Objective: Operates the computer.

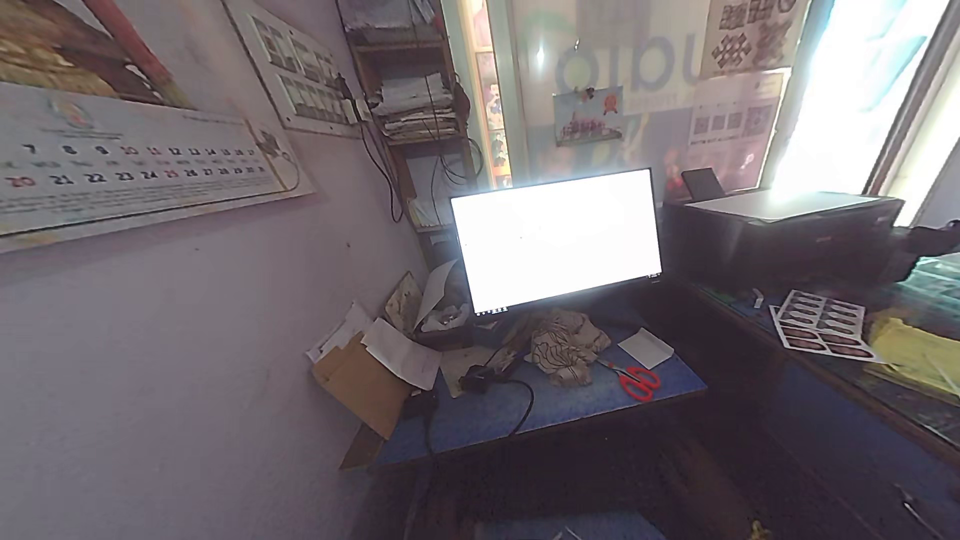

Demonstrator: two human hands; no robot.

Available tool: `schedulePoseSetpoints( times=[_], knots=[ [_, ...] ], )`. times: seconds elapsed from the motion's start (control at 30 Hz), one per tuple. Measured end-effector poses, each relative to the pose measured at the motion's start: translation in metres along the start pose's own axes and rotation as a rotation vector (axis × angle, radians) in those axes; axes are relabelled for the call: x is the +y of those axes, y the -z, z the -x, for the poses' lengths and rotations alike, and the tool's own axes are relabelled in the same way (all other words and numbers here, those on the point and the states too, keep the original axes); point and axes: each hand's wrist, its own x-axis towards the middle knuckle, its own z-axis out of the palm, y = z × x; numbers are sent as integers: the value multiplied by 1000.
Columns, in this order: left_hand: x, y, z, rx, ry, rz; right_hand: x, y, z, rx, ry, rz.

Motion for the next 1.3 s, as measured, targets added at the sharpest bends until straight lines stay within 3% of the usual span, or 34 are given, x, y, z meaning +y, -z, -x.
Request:
schedulePoseSetpoints(
  times=[0.47,0.87,1.3],
  knots=[
    [-11,-15,-3,73,-29,-14,-1,-6,-1,95,47,5],
    [-3,-2,1,30,-17,-1,11,-7,-2,32,71,85],
    [1,3,5,4,-7,12,15,-12,0,99,106,78]
  ],
)
